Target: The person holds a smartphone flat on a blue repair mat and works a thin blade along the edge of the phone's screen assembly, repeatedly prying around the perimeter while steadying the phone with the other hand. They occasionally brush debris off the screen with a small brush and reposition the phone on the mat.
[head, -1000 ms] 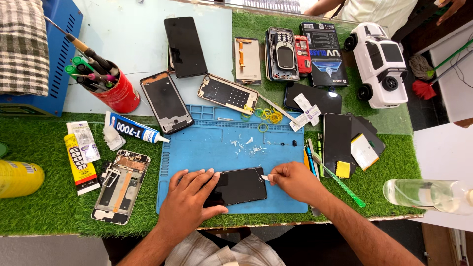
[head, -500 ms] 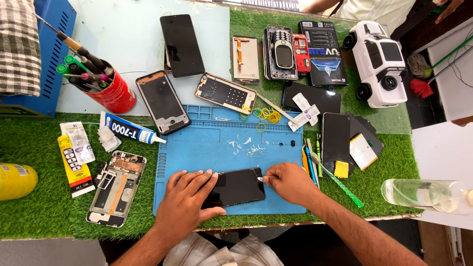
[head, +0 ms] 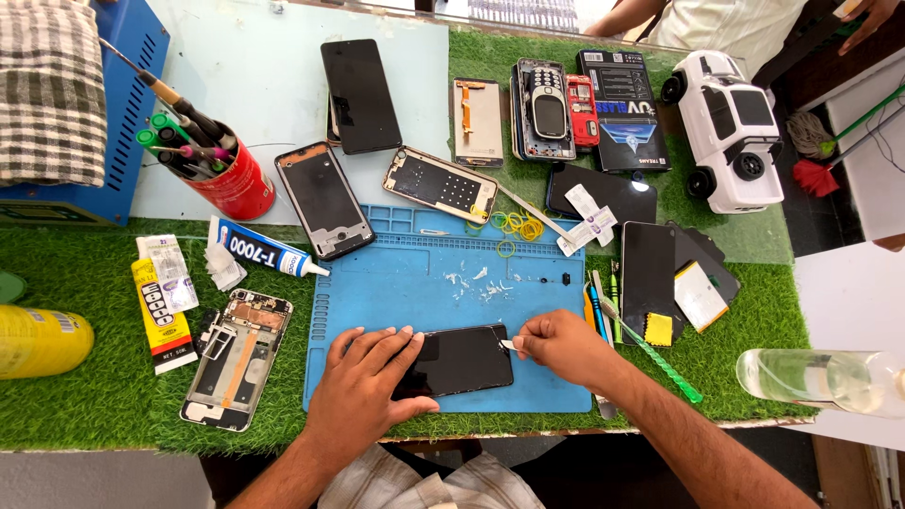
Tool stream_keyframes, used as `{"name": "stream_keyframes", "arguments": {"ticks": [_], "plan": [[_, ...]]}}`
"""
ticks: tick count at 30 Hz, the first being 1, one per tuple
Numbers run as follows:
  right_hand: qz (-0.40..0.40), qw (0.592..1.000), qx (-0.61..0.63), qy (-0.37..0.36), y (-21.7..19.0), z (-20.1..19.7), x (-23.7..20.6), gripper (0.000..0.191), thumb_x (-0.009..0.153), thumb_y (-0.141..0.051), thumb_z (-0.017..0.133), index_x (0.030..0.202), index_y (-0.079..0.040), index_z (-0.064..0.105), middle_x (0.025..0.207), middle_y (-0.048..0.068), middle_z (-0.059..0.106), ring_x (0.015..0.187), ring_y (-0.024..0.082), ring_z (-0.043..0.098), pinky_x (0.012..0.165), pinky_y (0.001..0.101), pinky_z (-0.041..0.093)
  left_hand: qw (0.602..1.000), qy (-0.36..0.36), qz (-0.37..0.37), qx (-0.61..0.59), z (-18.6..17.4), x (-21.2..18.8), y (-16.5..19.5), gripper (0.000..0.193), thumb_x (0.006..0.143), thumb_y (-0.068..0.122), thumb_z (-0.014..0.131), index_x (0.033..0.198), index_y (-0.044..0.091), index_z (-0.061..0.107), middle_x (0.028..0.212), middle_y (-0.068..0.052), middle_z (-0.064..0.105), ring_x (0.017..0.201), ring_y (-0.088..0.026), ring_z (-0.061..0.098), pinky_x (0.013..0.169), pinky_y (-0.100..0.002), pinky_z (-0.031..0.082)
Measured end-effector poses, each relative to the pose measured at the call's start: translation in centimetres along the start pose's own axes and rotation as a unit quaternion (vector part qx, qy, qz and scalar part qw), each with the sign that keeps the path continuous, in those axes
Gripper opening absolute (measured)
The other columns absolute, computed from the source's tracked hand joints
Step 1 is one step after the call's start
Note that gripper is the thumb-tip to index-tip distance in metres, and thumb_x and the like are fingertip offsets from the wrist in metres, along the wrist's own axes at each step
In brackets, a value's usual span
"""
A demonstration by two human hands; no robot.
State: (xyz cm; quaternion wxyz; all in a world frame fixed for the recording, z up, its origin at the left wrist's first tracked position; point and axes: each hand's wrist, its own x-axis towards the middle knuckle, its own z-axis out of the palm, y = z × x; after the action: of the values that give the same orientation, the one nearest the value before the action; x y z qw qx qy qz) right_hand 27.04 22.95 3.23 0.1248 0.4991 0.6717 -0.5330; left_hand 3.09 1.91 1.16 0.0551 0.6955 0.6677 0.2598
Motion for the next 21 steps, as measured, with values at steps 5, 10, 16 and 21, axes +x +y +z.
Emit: {"name": "stream_keyframes", "arguments": {"ticks": [5, 10, 16, 21], "plan": [[-0.007, 0.997, -0.066, 0.045, -0.3, 0.5, -0.9, 0.030, 0.096, -0.029, 0.066, 0.079, -0.005, 0.074, 0.057, 0.004, 0.047, 0.054, 0.014, 0.037, 0.052, 0.0364, 0.033, 1.000, 0.003, 0.000, 0.000, 0.0, 0.0, 0.0, 0.083, 0.071, 0.062, 0.078, 0.131, 0.007, 0.063, 0.133, -0.006, 0.062, 0.126, -0.024, 0.054, 0.112, -0.053, 0.031], [-0.102, 0.979, -0.134, 0.116, -0.7, 1.9, -1.4, 0.028, 0.095, -0.030, 0.065, 0.084, -0.007, 0.076, 0.057, 0.006, 0.064, 0.050, 0.021, 0.056, 0.052, 0.0406, 0.045, 1.000, 0.002, 0.004, -0.003, -0.1, 0.1, 0.0, 0.083, 0.071, 0.061, 0.078, 0.131, 0.006, 0.063, 0.132, -0.007, 0.062, 0.125, -0.025, 0.054, 0.111, -0.053, 0.032], [-0.067, 0.976, -0.168, 0.118, -1.1, 2.4, -1.4, 0.027, 0.095, -0.031, 0.064, 0.084, -0.009, 0.076, 0.059, 0.011, 0.066, 0.052, 0.027, 0.060, 0.055, 0.0447, 0.045, 1.000, 0.004, 0.004, 0.000, -0.1, 0.3, 0.1, 0.082, 0.071, 0.061, 0.078, 0.130, 0.005, 0.064, 0.131, -0.007, 0.064, 0.124, -0.025, 0.056, 0.111, -0.053, 0.033], [-0.048, 0.986, -0.126, 0.103, -0.7, 2.5, -0.9, 0.029, 0.094, -0.029, 0.064, 0.079, -0.007, 0.076, 0.057, 0.009, 0.063, 0.051, 0.022, 0.056, 0.054, 0.0415, 0.044, 1.000, 0.001, 0.006, -0.001, -0.1, 0.4, 0.0, 0.084, 0.070, 0.062, 0.078, 0.129, 0.005, 0.064, 0.130, -0.007, 0.064, 0.123, -0.027, 0.055, 0.110, -0.054, 0.033]]}}
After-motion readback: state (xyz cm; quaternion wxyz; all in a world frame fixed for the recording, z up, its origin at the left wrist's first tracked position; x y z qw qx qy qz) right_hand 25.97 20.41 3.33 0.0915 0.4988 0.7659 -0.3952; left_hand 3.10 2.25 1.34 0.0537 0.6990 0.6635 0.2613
